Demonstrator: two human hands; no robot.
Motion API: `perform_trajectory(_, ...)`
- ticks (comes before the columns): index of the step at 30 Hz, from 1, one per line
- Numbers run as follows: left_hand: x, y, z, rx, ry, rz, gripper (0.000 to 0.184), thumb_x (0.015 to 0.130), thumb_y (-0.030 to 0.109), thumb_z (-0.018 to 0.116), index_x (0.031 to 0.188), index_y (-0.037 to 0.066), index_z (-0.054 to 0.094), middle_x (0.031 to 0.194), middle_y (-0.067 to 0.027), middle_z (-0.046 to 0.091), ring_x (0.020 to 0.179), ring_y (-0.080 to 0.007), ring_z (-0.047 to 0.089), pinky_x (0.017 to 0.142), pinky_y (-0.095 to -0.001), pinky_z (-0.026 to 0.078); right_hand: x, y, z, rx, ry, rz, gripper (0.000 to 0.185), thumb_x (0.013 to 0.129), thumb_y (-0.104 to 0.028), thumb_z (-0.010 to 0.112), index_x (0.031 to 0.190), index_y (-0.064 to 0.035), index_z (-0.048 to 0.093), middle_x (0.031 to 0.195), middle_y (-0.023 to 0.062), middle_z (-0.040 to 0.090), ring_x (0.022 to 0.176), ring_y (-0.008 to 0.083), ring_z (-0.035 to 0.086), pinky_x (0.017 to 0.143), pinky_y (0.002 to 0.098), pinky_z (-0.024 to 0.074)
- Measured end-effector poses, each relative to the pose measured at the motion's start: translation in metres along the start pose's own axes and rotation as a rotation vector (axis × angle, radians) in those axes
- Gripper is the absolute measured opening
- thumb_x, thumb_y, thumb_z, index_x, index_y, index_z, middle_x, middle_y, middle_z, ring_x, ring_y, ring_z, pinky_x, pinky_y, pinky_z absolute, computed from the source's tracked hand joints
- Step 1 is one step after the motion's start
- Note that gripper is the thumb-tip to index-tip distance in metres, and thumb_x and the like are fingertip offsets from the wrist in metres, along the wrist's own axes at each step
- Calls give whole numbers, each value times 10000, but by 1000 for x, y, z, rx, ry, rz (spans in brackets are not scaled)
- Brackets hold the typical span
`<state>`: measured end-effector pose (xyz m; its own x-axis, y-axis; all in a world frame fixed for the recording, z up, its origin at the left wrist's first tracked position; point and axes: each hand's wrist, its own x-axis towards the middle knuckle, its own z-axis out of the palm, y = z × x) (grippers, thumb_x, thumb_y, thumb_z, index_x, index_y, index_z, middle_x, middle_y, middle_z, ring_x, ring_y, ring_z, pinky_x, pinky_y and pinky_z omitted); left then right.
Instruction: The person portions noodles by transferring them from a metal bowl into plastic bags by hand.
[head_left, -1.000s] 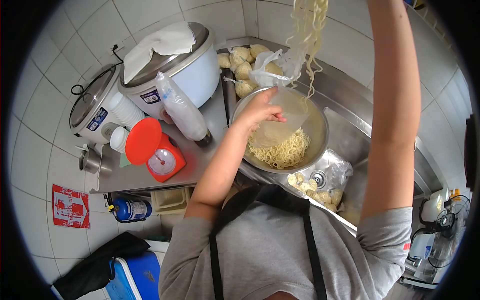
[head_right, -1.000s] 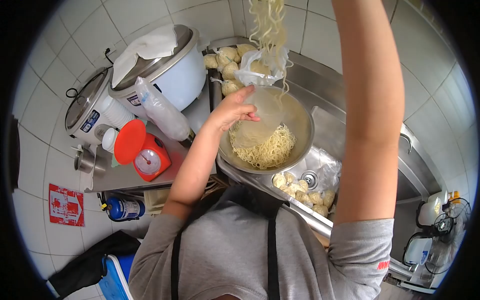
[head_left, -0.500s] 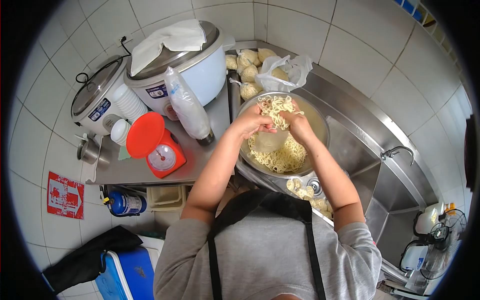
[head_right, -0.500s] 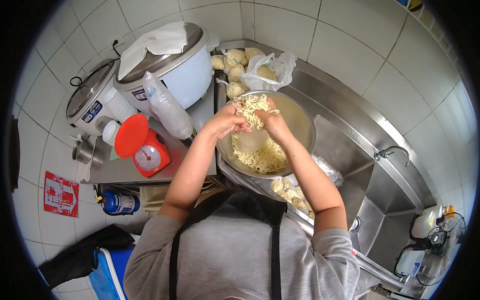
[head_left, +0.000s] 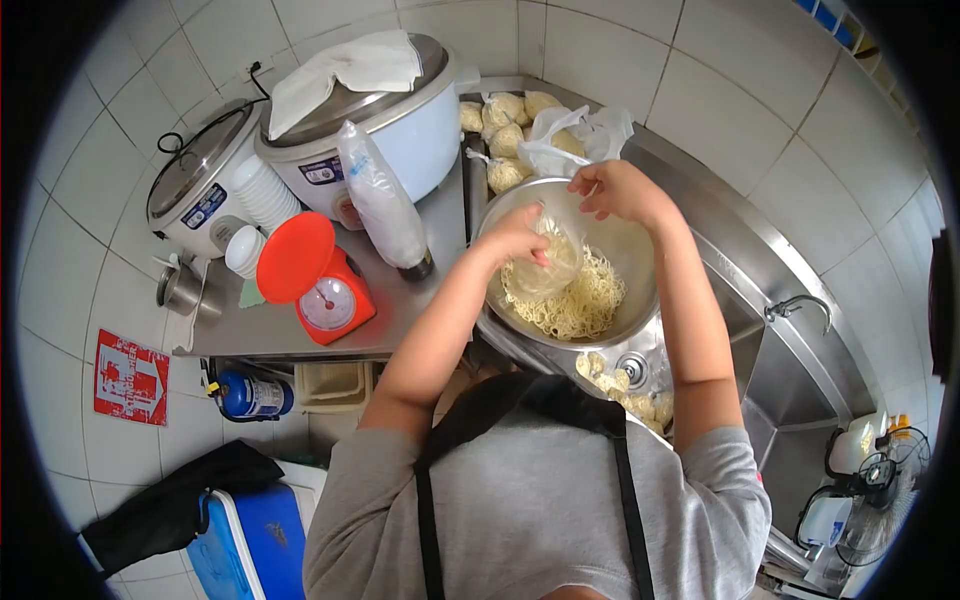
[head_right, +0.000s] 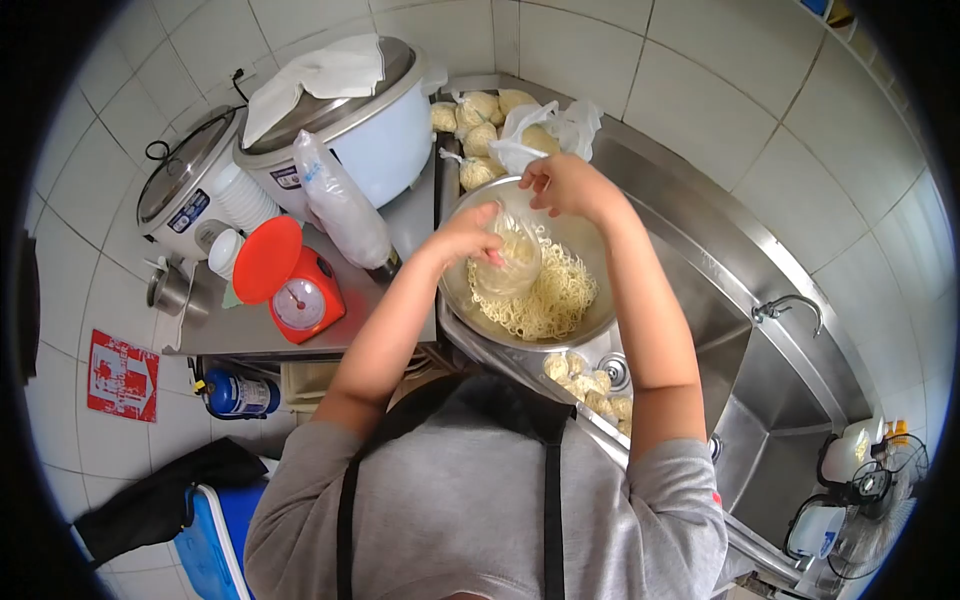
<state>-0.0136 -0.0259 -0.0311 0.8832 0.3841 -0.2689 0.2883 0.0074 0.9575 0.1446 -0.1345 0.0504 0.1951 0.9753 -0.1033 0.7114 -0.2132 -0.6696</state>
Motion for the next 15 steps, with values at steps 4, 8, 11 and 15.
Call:
perform_trajectory(4,-16,2,5,-146,-120,148,729,717,-51,473,1389,-5,196,1413,-171,278,662,-132,615,605,-235,522,0,27,14,-14,149,-127,464,678,-101,716,1109,-26,560,1105,128,573,968,189,561,804,341,460)
perform_trajectory(8,-12,11,-7,-137,-118,168,713,713,-55,457,1383,-13,216,1448,-100,240,656,-110,605,599,-229,516,15,76,43,14,64,-146,529,661,-170,758,1114,-20,529,991,89,578,986,199,533,856,362,422)
perform_trajectory(11,-7,2,-9,-135,-83,154,711,712,-59,453,1382,-14,217,1450,-87,239,658,-102,596,619,-242,527,28,105,57,216,-37,-7,276,714,-113,695,935,0,574,733,33,574,670,128,581,600,264,484)
perform_trajectory(15,-4,0,-16,-98,-27,149,713,712,-67,451,1381,-20,209,1447,-87,241,679,-105,594,654,-263,542,14,67,26,307,90,41,130,724,-66,653,798,22,593,633,53,583,505,118,560,451,248,463)
